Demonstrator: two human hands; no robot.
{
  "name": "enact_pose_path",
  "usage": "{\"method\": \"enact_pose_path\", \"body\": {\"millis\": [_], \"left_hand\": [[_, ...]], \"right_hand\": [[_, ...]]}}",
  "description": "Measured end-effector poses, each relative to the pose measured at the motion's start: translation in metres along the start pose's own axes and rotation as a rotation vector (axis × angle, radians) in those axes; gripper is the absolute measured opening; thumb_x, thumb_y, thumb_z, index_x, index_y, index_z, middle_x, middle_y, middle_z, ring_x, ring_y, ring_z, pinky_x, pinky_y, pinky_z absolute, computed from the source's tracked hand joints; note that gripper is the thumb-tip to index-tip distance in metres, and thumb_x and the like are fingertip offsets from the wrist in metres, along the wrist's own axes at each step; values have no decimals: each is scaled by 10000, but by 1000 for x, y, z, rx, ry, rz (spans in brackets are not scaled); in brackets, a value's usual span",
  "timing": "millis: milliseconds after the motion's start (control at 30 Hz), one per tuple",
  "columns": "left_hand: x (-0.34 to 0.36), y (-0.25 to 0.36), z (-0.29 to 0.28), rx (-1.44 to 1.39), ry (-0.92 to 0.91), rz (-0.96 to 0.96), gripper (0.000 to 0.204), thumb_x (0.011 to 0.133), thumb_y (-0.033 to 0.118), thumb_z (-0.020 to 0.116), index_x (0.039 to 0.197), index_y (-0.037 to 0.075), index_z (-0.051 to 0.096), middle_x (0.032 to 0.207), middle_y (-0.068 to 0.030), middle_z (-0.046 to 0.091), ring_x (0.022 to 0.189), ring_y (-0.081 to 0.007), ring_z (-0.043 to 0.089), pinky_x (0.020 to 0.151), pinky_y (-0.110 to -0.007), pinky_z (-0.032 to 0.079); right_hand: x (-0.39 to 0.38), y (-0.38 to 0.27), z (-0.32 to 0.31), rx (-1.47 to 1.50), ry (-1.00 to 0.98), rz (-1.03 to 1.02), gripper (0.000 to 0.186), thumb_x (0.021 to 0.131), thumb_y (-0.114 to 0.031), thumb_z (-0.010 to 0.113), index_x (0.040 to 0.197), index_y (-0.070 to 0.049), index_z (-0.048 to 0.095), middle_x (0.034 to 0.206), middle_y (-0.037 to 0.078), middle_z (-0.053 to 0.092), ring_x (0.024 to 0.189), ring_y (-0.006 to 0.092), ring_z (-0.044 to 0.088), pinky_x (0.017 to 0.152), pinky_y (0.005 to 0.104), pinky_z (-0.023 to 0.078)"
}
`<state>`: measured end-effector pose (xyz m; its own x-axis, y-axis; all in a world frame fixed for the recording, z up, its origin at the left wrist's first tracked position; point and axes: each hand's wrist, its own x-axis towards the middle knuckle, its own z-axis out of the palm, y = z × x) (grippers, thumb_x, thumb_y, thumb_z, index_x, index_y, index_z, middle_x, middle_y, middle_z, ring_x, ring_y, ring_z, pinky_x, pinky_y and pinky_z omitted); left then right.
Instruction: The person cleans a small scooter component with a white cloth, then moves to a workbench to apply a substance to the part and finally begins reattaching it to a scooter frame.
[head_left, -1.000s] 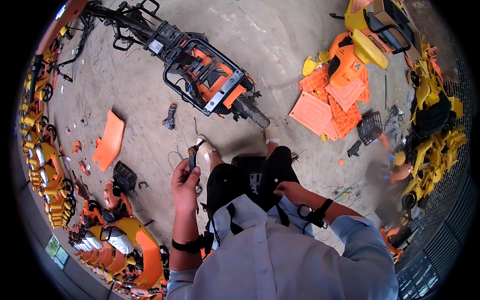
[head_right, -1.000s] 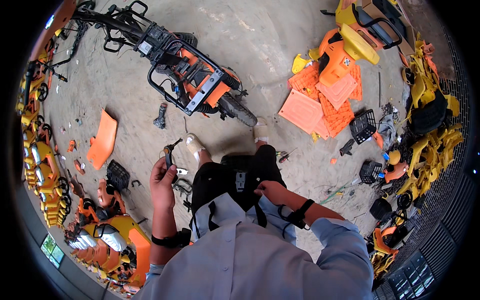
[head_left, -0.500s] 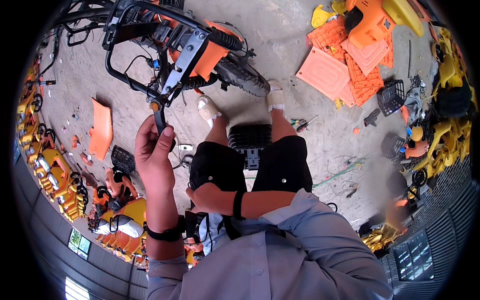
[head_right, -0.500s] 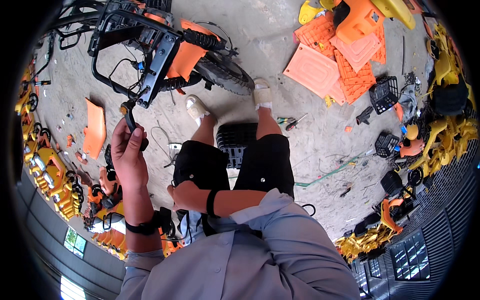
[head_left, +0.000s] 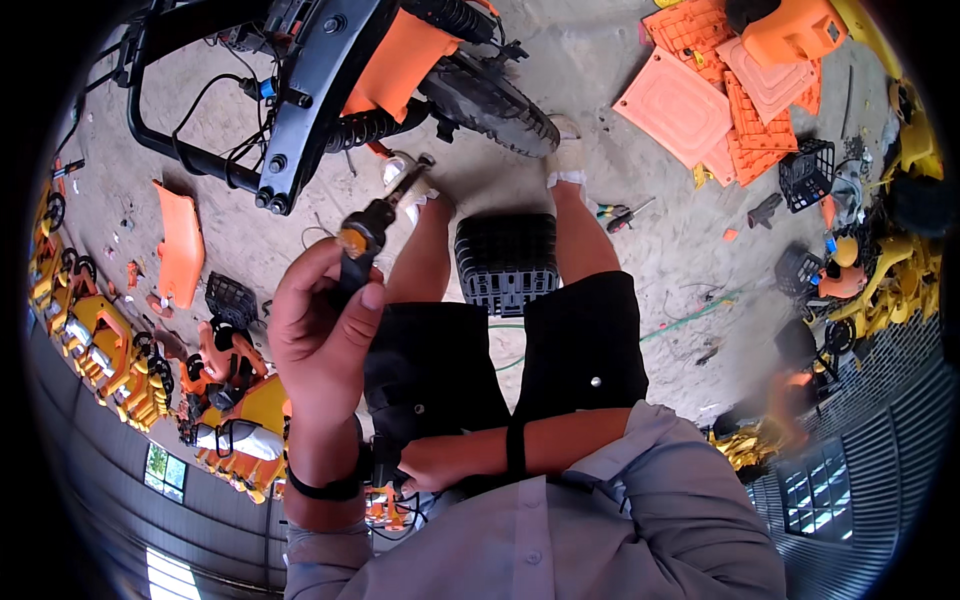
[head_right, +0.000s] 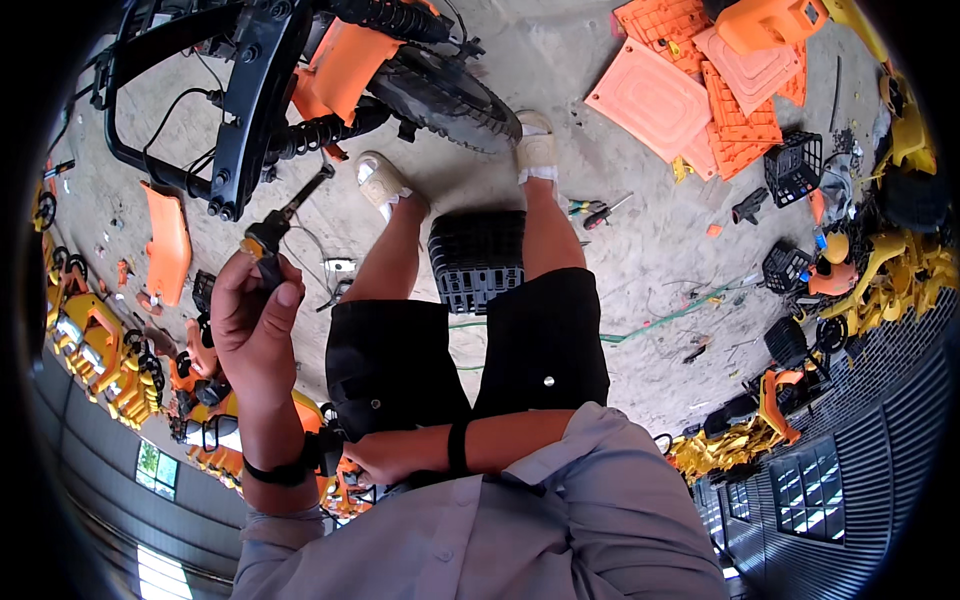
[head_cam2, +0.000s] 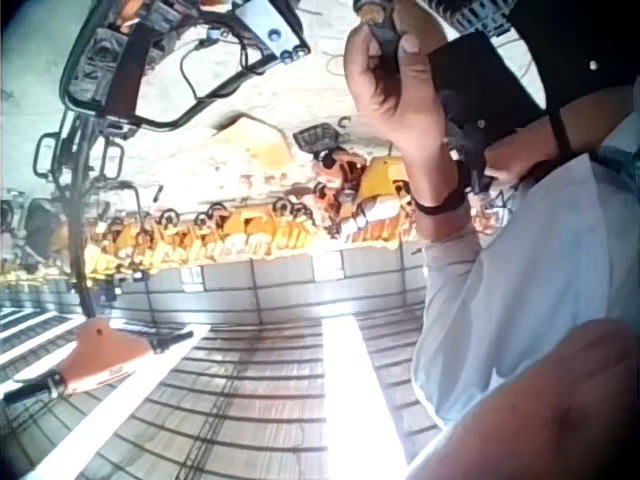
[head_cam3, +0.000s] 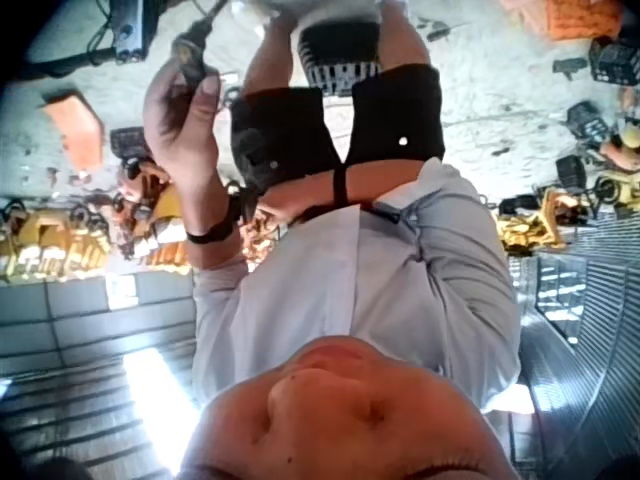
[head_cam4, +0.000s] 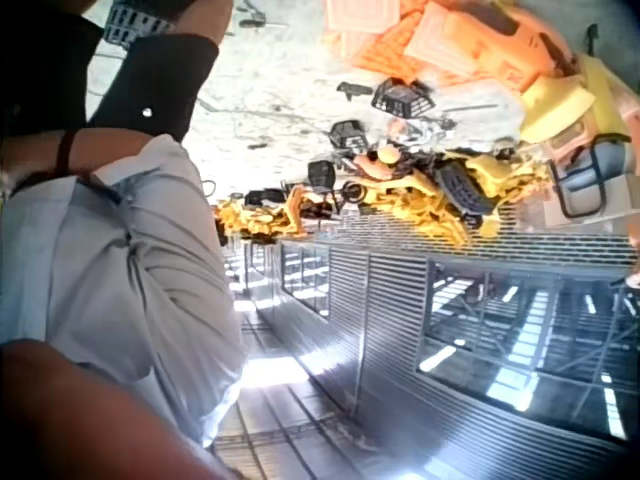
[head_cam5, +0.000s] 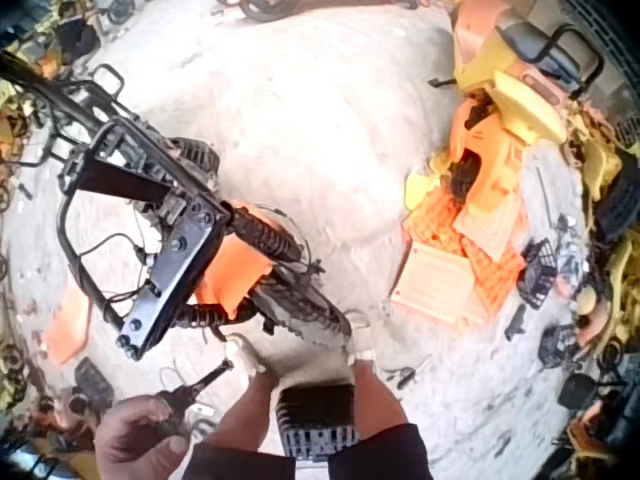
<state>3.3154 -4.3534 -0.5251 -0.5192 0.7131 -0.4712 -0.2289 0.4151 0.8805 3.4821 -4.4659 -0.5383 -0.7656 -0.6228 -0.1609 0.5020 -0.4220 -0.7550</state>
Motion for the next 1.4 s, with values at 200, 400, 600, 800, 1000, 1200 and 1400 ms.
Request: {"method": "enact_pose_path", "body": {"millis": [200,400,600,800,1000,1200,1400], "left_hand": [[51,-66,36,74,-235,21,372,843,-82,687,1197,-4,602,1075,-43,639,965,-102,593,864,-243,471],[126,-125,72,71,-418,269,416,879,-73,657,1280,-24,554,1024,-25,627,928,-89,561,850,-232,447],[160,-170,85,121,-528,351,389,894,-45,654,1272,-25,566,1055,-26,654,963,-77,575,864,-210,446],[144,-163,89,-112,-474,264,349,912,-38,637,1247,-12,541,1041,-57,672,859,-63,614,711,-186,493],[42,-116,71,19,-289,553,378,891,60,682,1256,16,593,985,-8,648,832,-81,572,764,-226,472],[-31,-61,62,-12,-286,622,360,922,95,656,1264,27,565,1024,-19,661,832,-84,581,755,-235,474],[-87,-39,62,-258,-190,709,363,940,93,618,1258,-50,518,890,-28,594,776,-97,569,734,-252,478]], "right_hand": [[-110,42,-188,-252,-144,182,429,912,-414,586,1166,-74,643,1144,128,632,1044,301,620,893,425,475],[-264,55,-379,-651,511,870,296,900,-274,606,1104,-66,654,1023,83,692,973,219,634,865,342,483],[-286,38,-481,-578,1254,496,367,939,-282,557,1168,0,612,1109,118,662,964,229,641,809,357,525],[-261,-26,-438,-416,1604,-8,221,930,-204,560,1020,-18,638,912,75,663,756,156,623,651,286,501],[-263,-71,-361,-239,1712,-739,137,903,-205,565,811,-105,577,708,-8,591,599,97,499,559,237,407],[-325,-186,-226,-121,1519,-1338,150,911,-212,571,950,-70,601,785,24,610,681,145,571,629,292,481],[-273,-142,-146,-46,1187,-1280,140,933,-181,556,981,-54,589,779,1,554,623,111,463,565,247,389]]}}
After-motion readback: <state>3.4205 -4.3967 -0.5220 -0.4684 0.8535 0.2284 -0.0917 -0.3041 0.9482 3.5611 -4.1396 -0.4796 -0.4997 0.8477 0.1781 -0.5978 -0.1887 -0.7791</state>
